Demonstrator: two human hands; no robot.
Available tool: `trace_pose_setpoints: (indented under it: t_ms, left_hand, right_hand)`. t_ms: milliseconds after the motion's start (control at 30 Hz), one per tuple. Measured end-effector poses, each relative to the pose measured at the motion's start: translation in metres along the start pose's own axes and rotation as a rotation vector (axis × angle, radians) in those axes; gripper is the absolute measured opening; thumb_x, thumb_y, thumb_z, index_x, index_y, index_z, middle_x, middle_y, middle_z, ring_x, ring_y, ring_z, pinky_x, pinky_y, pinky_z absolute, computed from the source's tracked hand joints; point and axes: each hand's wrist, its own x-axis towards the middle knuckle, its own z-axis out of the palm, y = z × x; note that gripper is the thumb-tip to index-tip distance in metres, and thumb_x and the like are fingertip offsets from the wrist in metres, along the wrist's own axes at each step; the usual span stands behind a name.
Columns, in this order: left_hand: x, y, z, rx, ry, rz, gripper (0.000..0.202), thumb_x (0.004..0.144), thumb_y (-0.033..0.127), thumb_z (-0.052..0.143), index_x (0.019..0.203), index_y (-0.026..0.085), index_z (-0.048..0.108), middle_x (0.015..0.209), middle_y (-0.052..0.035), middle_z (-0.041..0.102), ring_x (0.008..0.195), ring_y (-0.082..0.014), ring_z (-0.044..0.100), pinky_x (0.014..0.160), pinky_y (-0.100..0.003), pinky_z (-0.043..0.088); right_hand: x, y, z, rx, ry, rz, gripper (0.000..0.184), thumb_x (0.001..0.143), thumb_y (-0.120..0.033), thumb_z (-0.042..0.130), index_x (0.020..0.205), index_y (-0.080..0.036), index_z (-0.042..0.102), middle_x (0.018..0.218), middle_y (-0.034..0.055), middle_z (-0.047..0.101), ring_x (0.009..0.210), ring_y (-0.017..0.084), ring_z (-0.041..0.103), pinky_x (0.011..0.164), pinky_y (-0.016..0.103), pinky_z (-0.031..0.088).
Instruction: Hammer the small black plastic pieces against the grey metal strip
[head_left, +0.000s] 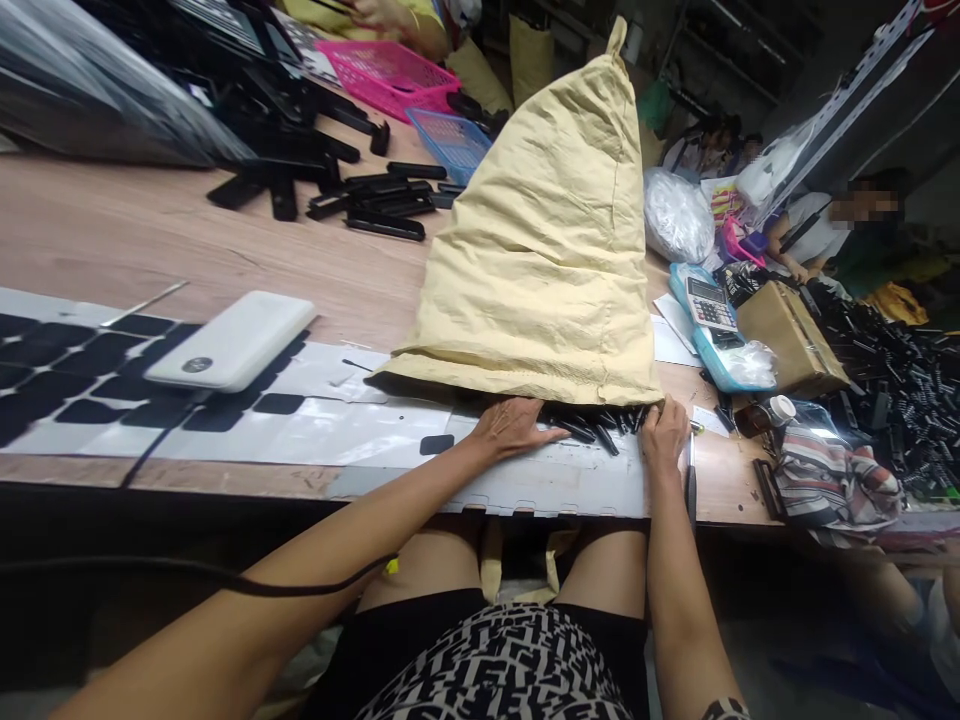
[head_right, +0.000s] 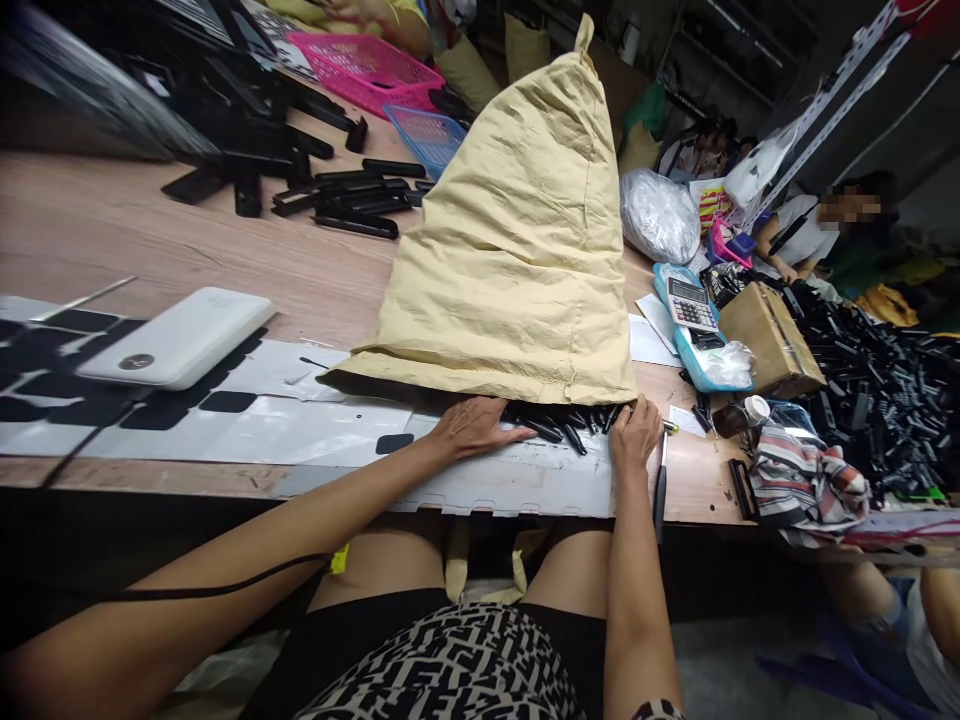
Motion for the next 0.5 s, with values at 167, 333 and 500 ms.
trace_pose_setpoints:
  t_ms: [167, 333, 500]
  left_hand:
    - [0.000, -0.001, 0.000, -0.001, 0.005, 0.006, 0.071, 0.081, 0.081, 0.047, 0.099, 0.015, 0.067, 0.095, -0.0166, 0.072, 0.093, -0.0353, 0.070, 0.077, -0.041, 0.055]
    - [0.000, -0.002, 0.002, -0.002, 0.009, 0.009, 0.072, 0.081, 0.082, 0.047, 0.098, 0.015, 0.067, 0.095, -0.0170, 0.072, 0.094, -0.0352, 0.070, 0.079, -0.040, 0.055]
    - [0.000, -0.001, 0.004, 0.016, 0.021, -0.006, 0.073, 0.081, 0.082, 0.047, 0.102, 0.015, 0.067, 0.100, -0.0163, 0.073, 0.098, -0.0344, 0.070, 0.083, -0.040, 0.054]
  right_hand:
    - [-0.029, -0.014, -0.002, 0.135, 0.064, 0.040, 0.050, 0.094, -0.033, 0.044, 0.138, -0.014, 0.055, 0.130, 0.0189, 0.057, 0.120, 0.031, 0.052, 0.105, 0.048, 0.040]
    - [-0.055, -0.030, -0.001, 0.254, 0.055, 0.067, 0.054, 0.090, -0.032, 0.049, 0.139, -0.010, 0.054, 0.134, 0.0206, 0.052, 0.128, 0.032, 0.047, 0.112, 0.048, 0.038]
    - [-0.068, -0.055, 0.006, 0.378, 0.006, 0.041, 0.058, 0.090, -0.030, 0.048, 0.144, -0.010, 0.047, 0.138, 0.0204, 0.043, 0.134, 0.030, 0.044, 0.114, 0.046, 0.039]
